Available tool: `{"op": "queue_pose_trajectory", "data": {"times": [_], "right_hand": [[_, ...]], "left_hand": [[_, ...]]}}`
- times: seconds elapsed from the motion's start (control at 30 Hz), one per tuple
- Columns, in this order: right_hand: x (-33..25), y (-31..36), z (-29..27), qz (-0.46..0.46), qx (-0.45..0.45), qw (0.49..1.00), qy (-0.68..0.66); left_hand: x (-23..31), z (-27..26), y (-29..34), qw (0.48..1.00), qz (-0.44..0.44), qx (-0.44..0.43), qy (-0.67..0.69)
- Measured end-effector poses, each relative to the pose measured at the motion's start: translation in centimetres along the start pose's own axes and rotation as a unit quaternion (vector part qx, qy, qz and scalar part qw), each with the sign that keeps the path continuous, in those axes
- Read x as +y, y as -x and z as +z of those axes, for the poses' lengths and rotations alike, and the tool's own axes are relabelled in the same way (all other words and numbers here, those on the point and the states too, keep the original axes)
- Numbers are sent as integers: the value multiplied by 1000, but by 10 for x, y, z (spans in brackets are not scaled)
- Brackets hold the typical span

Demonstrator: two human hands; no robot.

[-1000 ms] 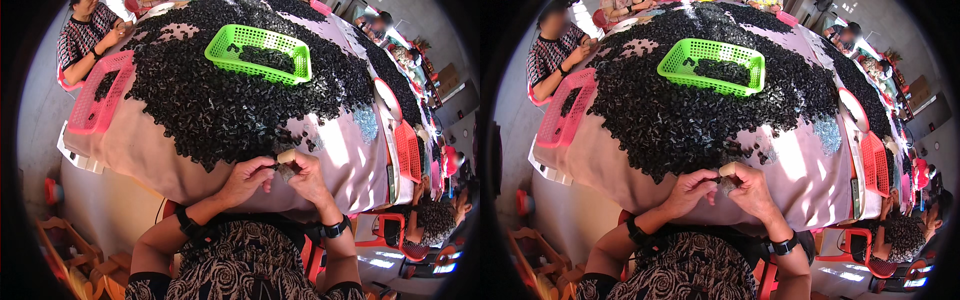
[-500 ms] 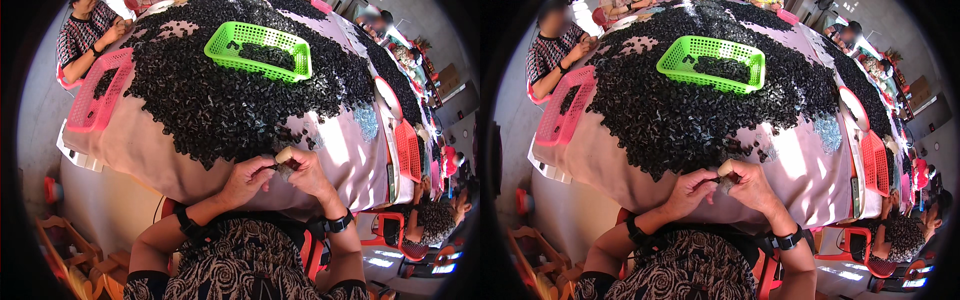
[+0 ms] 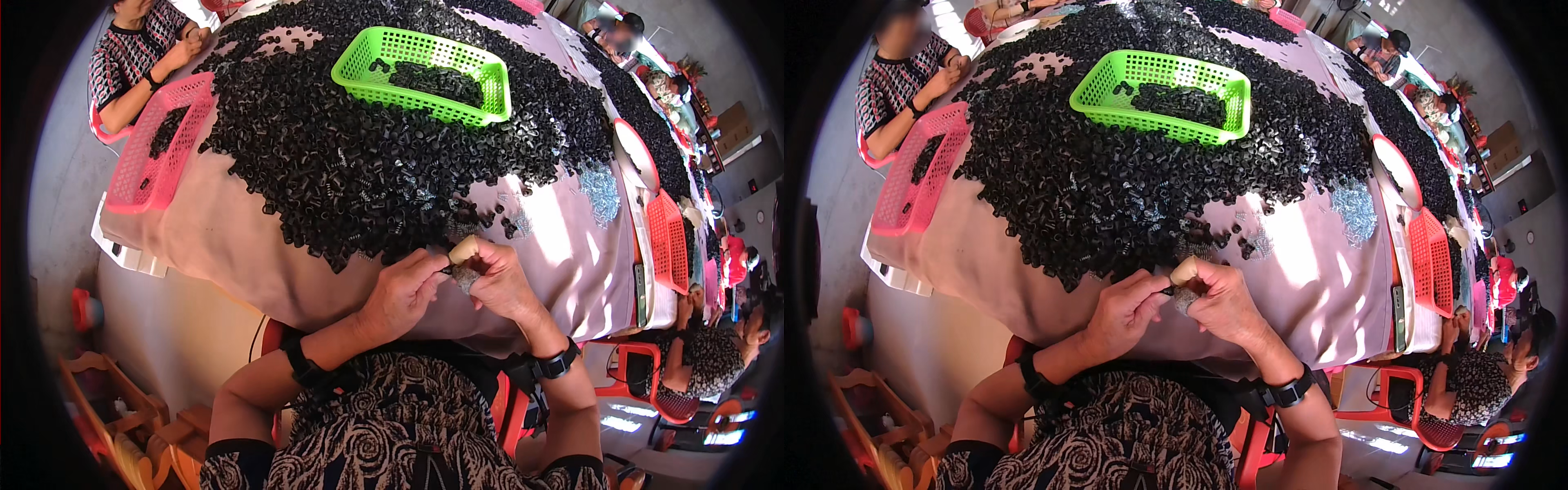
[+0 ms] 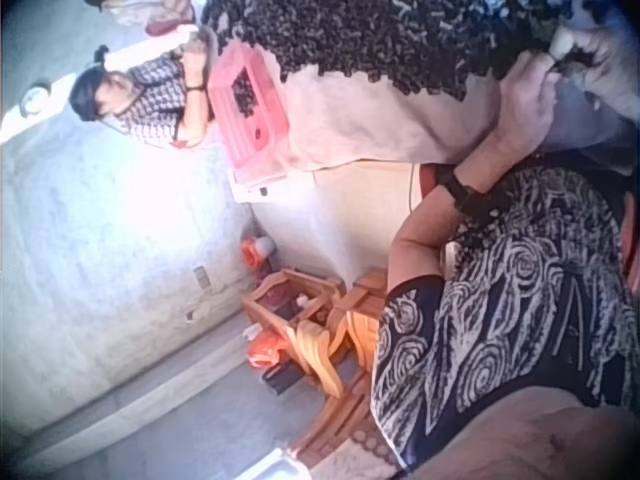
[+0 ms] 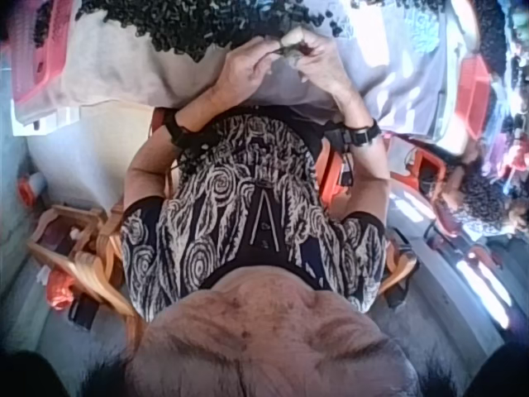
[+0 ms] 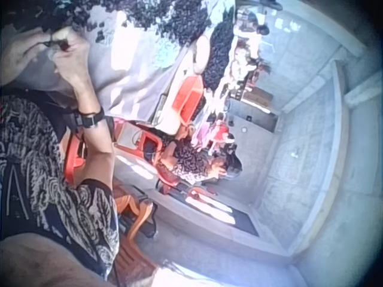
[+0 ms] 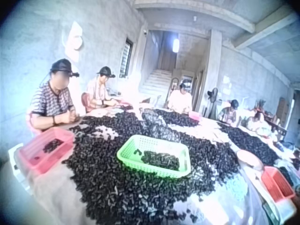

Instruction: Sorting and inspecting small black plastic shoe components at a large communal table.

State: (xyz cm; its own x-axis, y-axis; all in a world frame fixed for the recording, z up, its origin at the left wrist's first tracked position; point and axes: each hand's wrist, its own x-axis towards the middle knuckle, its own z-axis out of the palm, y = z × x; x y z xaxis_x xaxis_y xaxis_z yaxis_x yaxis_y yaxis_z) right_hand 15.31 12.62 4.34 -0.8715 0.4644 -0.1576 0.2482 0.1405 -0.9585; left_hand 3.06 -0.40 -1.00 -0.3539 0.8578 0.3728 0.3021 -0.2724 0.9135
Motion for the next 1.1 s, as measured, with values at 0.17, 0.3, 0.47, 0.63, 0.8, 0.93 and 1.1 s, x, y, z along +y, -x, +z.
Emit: {"op": "queue_pose_trajectory", "data": {"times": [0.17,0.3,0.47,0.63,0.8,0.93,1.1], "right_hand": [[1,3,-1,-159,10,981,112],[1,0,-2,-201,11,963,182],[10,2,8,-158,48,974,155],[6,6,5,-144,44,976,158],[-7,8,-6,-21,-19,1000,-5],[-8,6,-14,32,-61,989,-135],[0,4,-12,50,-88,982,-158]], "left_hand": [[3,0,1,997,-41,-32,62],[0,1,2,996,-53,-48,51],[-2,5,1,996,-75,-18,43],[-2,5,-3,995,-81,-12,55],[6,3,-5,976,-135,-40,165],[10,1,-5,971,-131,-42,193],[6,-4,-6,991,-17,-8,130]]}}
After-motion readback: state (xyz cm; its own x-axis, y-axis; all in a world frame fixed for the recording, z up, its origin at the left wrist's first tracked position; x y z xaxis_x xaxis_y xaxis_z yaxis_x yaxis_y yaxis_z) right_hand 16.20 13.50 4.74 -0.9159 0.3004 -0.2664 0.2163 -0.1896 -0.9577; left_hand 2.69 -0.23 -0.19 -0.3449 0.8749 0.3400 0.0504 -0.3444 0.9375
